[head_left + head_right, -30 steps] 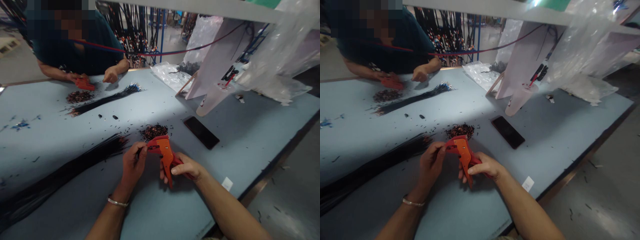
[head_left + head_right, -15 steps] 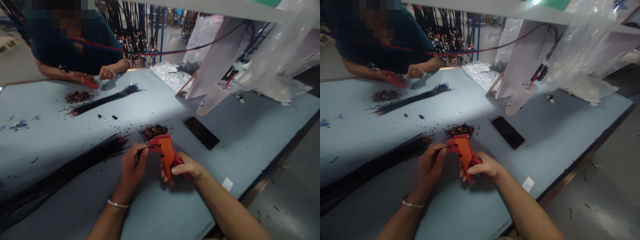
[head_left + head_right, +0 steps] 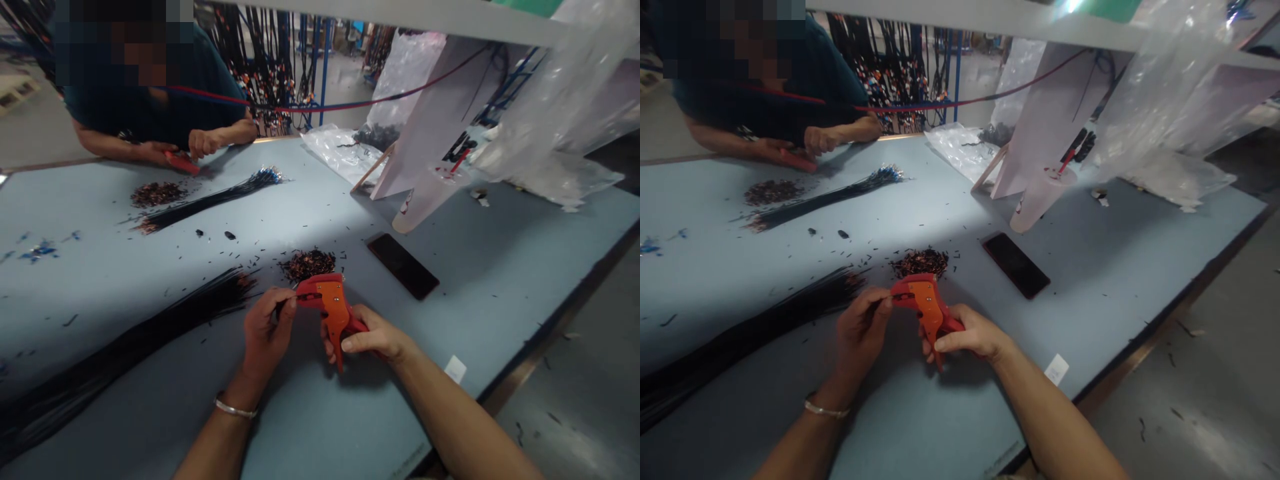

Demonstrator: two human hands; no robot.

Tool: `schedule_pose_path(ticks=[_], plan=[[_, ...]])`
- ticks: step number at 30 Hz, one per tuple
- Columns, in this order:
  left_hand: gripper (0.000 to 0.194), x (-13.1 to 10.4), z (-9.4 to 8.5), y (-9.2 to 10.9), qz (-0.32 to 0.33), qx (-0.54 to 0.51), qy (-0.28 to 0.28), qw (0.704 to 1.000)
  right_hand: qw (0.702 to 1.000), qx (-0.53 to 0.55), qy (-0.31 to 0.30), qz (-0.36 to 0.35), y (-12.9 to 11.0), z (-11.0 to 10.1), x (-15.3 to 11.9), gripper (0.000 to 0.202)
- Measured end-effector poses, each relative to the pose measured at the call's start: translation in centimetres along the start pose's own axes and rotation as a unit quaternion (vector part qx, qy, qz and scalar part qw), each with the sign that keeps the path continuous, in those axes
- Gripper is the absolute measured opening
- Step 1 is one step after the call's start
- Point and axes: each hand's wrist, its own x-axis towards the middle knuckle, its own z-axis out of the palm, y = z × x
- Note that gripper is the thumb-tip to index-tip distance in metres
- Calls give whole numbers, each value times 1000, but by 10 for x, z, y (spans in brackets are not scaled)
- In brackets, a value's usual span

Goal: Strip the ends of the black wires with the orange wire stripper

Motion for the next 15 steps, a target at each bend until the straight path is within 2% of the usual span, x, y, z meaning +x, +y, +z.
schedule_pose_path(ticks=[15], plan=[[18, 0, 0, 1, -20, -13, 4, 1000, 1000, -18, 17, -10, -1, 7, 2, 40]])
